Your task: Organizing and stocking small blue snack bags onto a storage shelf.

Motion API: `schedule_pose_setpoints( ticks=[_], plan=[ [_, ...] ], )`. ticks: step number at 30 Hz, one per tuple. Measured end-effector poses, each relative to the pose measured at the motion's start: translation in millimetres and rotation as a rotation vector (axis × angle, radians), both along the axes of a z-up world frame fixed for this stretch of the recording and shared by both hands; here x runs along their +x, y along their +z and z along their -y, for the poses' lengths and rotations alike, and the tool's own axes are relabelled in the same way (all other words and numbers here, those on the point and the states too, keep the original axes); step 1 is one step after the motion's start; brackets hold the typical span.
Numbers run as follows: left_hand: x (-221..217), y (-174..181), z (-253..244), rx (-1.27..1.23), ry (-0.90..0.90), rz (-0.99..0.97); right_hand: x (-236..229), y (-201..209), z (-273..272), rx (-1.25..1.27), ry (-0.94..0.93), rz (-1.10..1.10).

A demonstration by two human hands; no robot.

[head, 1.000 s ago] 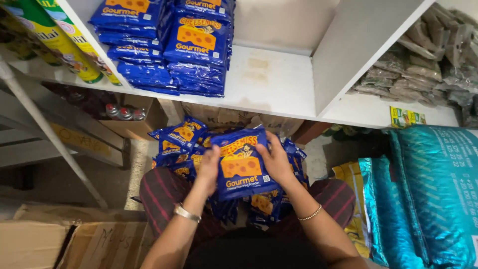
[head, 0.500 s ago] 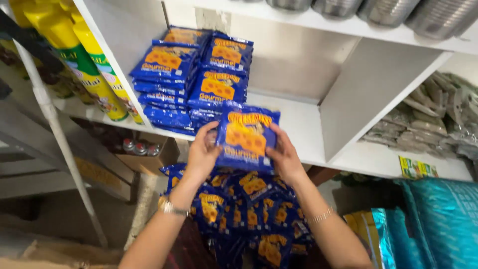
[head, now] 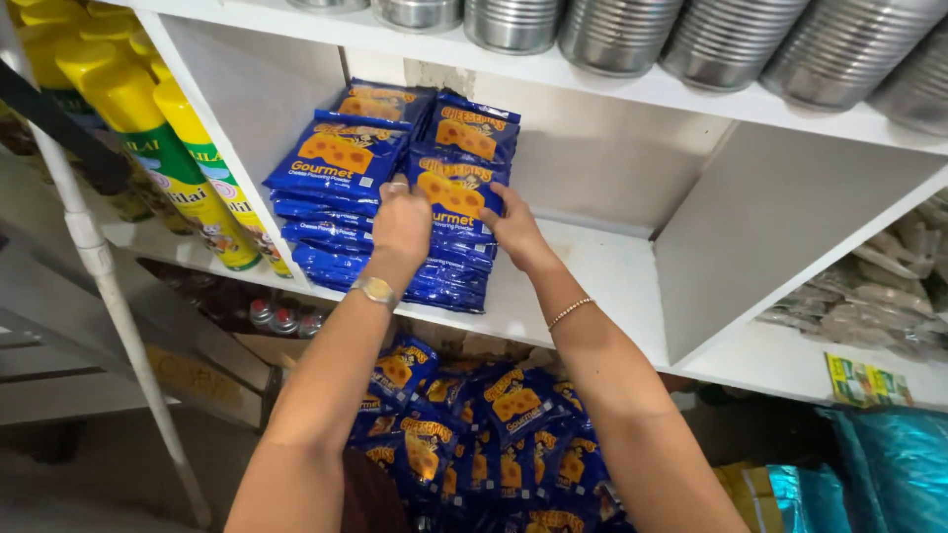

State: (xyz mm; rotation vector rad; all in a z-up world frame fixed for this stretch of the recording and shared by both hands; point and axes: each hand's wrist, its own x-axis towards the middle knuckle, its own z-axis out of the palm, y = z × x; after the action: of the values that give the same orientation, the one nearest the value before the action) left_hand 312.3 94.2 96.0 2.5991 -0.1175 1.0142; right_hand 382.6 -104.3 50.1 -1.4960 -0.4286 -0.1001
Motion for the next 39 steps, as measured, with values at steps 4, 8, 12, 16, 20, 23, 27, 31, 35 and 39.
schedule_pose_setpoints(
  ticks=[4,8,12,16,20,23,27,31,35,39],
  plan=[
    [12,-14,10,0.393,0.241,-0.141,-17,8,-3,-0.278,-0.107,0.008],
    [-1,1,17,0.385,0.096,-0.115,-21,-4,-9,-0.177,-0.248,-0.063],
    [3,2,20,0.219,-0.124,-0.018,-19,-14,-22,0.199,-0.056,-0.239],
    [25,-30,6,0.170,-0.152,-0.141,0,-44,-30,-0.033,-0.107,-0.155],
    [26,-41,-1,0.275,-0.129,-0.179,3,-46,-14,-0.316,-0.120,-0.176],
    [9,-30,7,0.326,-0.180,-0.042,-12,-50,12,-0.166,-0.072,-0.017],
    [-66,-27,43,0.177,-0.236,-0.196,-101,-27,83,-0.201,-0.103,0.029],
    [-161,-98,78,-0.030,-0.474,0.064,-190,-37,158,-0.338,0.250,-0.331],
    [-221,-236,114,-0.283,-0.404,-0.349,-212,-242,232,-0.414,0.060,-0.800],
    [-279,-320,140,-0.242,-0.252,-0.782,-298,-437,246,-0.663,0.197,-0.717]
  ],
)
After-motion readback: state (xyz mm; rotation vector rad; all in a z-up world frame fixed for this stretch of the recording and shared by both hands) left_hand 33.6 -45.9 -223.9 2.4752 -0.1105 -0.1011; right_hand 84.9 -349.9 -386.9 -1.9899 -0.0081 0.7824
